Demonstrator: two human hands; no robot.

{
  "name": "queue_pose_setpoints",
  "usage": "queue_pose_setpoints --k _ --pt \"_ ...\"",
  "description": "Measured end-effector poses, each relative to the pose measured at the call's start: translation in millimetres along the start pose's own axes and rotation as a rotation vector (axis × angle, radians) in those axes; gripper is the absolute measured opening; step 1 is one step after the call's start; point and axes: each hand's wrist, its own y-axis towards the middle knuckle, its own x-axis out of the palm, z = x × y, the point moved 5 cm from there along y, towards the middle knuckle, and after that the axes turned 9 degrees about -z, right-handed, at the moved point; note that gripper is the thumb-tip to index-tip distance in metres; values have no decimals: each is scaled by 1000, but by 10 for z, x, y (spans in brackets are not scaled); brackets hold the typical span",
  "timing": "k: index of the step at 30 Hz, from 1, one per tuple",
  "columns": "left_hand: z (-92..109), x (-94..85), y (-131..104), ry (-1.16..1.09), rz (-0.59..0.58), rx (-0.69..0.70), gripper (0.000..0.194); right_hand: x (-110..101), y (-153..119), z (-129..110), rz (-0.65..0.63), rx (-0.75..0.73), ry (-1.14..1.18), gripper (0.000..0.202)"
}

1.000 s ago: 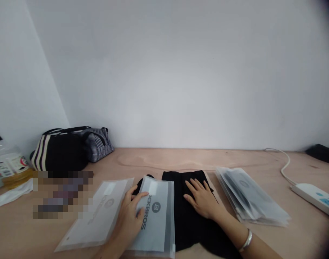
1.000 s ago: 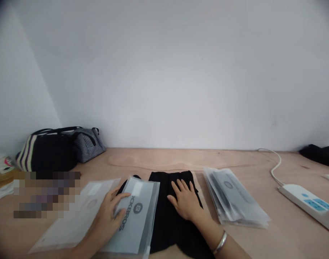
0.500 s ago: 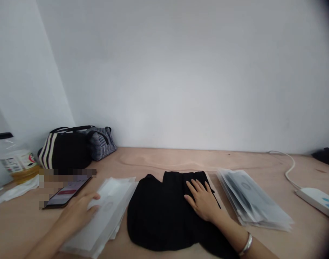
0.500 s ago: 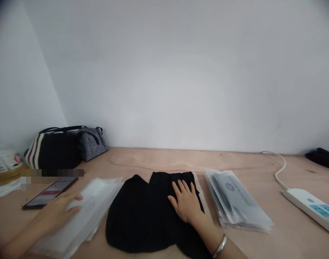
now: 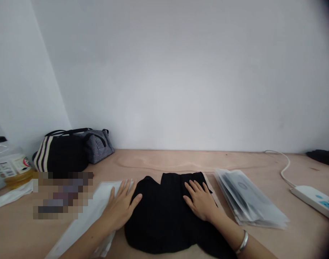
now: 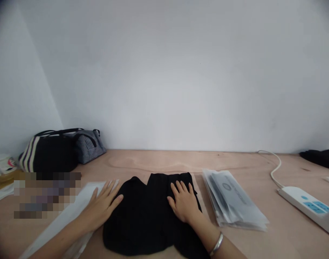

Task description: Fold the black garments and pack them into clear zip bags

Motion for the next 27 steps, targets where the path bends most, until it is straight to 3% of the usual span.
queue_pose_setpoints --k 2,5,10,13,17,21,23,27 --pt "223 -70 -21 33 63 96 59 0 4 1 -5 8 -1 54" --pt "465 6 -30 28 26 154 62 -3 9 23 -17 24 -2 54" --pt "307 304 39 -16 -108 6 71 -23 17 97 -71 59 16 53" --pt "224 274 45 -18 -67 10 69 -90 17 124 -112 87 50 53" --pt "382 133 -62 -17 20 143 62 -287 -2 223 -47 223 99 50" --pt "538 221 -187 -32 -118 245 64 -322 -40 423 -91 419 102 43" --pt "547 290 -215 -36 -179 248 65 -279 -42 504 -125 445 131 45" --pt "528 332 -214 -38 -173 238 65 -260 -5 564 -93 430 161 42"
